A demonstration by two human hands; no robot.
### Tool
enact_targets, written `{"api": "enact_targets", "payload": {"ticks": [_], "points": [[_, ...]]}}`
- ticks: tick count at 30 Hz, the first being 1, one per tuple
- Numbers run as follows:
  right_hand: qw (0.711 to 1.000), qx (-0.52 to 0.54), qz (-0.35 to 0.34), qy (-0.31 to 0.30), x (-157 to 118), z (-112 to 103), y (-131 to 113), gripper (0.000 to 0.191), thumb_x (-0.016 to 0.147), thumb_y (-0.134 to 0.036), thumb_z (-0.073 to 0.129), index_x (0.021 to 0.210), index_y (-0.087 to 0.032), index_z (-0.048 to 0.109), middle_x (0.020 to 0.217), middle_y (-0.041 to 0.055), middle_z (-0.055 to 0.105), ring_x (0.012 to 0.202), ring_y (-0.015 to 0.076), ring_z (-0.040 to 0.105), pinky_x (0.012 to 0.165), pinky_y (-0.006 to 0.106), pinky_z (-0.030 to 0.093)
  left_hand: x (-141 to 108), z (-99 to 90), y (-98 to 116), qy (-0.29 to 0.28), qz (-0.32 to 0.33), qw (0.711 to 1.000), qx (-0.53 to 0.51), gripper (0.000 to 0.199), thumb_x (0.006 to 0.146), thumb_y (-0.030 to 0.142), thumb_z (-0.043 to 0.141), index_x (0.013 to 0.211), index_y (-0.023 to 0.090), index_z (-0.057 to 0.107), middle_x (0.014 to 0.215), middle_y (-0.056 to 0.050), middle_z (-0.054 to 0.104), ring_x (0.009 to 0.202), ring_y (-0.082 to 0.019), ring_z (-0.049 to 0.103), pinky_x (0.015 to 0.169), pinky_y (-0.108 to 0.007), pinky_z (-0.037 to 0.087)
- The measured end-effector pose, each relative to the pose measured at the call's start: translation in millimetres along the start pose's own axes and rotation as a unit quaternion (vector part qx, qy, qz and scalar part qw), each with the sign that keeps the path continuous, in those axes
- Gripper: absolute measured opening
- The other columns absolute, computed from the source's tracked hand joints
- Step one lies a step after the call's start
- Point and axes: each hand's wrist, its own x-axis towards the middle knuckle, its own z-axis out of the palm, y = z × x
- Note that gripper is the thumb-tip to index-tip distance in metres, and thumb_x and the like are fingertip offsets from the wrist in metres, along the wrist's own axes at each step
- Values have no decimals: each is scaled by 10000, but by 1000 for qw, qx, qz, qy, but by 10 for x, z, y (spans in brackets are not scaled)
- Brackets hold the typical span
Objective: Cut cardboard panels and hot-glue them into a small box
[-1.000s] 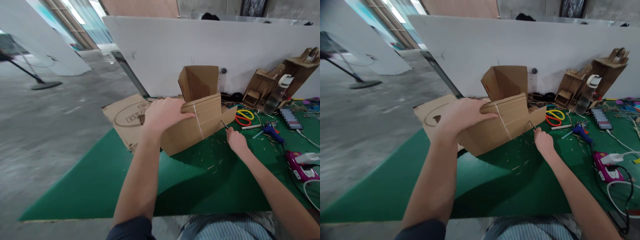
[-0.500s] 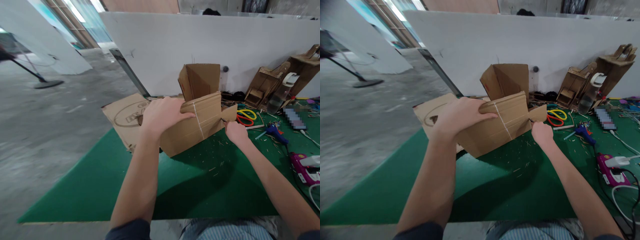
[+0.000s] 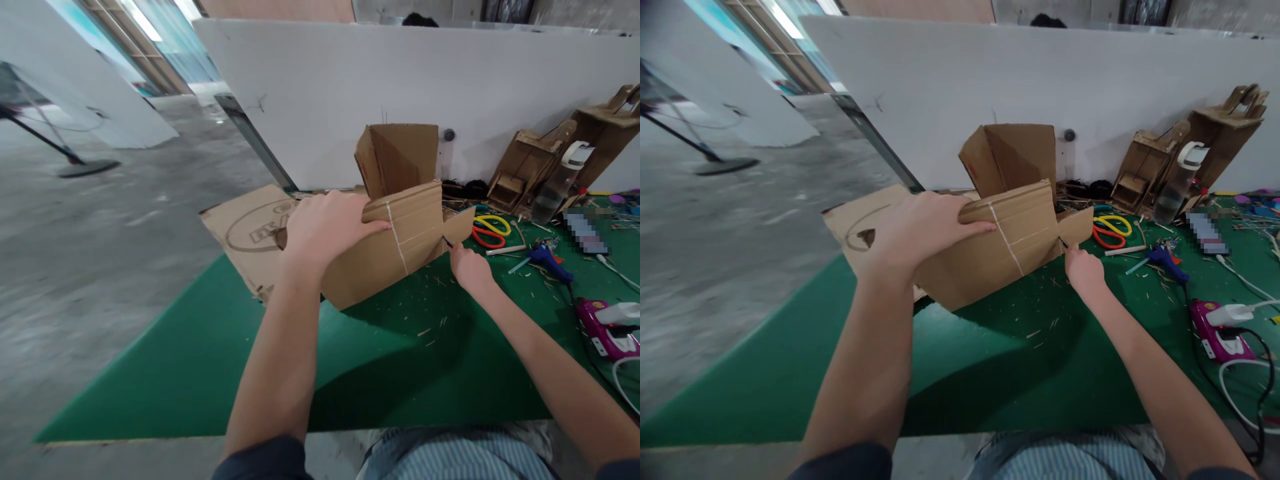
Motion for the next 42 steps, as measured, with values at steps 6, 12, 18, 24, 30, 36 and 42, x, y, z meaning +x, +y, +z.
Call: {"api": "enact_targets", "payload": {"ticks": [6,12,18,24,30,36,42], "points": [[1000,-3,2,-9,-49,42,38,362,1022,-377,260,1073,-140,528,915,163,718,897,282,729,735,352,545,-24,-22,20,1,1,1000,-6,624,831,733,412,1033,205,678,927,-120,703,910,-316,642,741,-352,438],[1000,-4,8,-15,-102,72,51,323,1024,-343,266,1067,-143,516,902,151,724,870,267,734,705,322,541,-41,-32,29,13,-3,1000,-21,584,825,720,441,943,200,679,880,-120,695,852,-318,648,671,-348,427],[1000,-11,3,-14,-160,98,96,308,1026,-332,266,1044,-146,511,882,152,726,855,272,736,699,334,541,-36,-22,28,9,-5,1000,-11,563,829,710,447,947,212,680,888,-120,694,851,-318,644,659,-352,431],[1000,-18,2,-12,-184,130,136,306,1023,-328,275,1043,-141,516,858,149,723,841,287,737,688,343,544,-28,-31,27,2,-1,1000,-14,561,819,711,461,973,216,674,916,-116,701,887,-321,643,700,-353,434],[1000,-13,2,-16,-146,109,86,322,1023,-317,259,1035,-135,524,879,158,724,850,284,736,692,345,545,-14,-30,2,8,17,1000,-2,604,847,704,430,966,165,676,898,-123,694,847,-297,646,671,-343,430],[1000,-13,-13,-15,-83,2,63,361,1019,-333,247,1031,-134,548,893,165,718,853,287,734,703,357,545,29,-8,-33,5,35,999,3,614,850,697,421,980,161,692,899,-137,696,867,-323,650,683,-348,447],[1000,-17,-18,-8,-50,-56,42,393,1016,-329,244,1060,-122,576,921,177,716,869,295,729,725,373,541,31,7,-45,9,32,999,0,616,838,712,422,986,179,694,871,-129,695,854,-319,650,702,-354,443]]}}
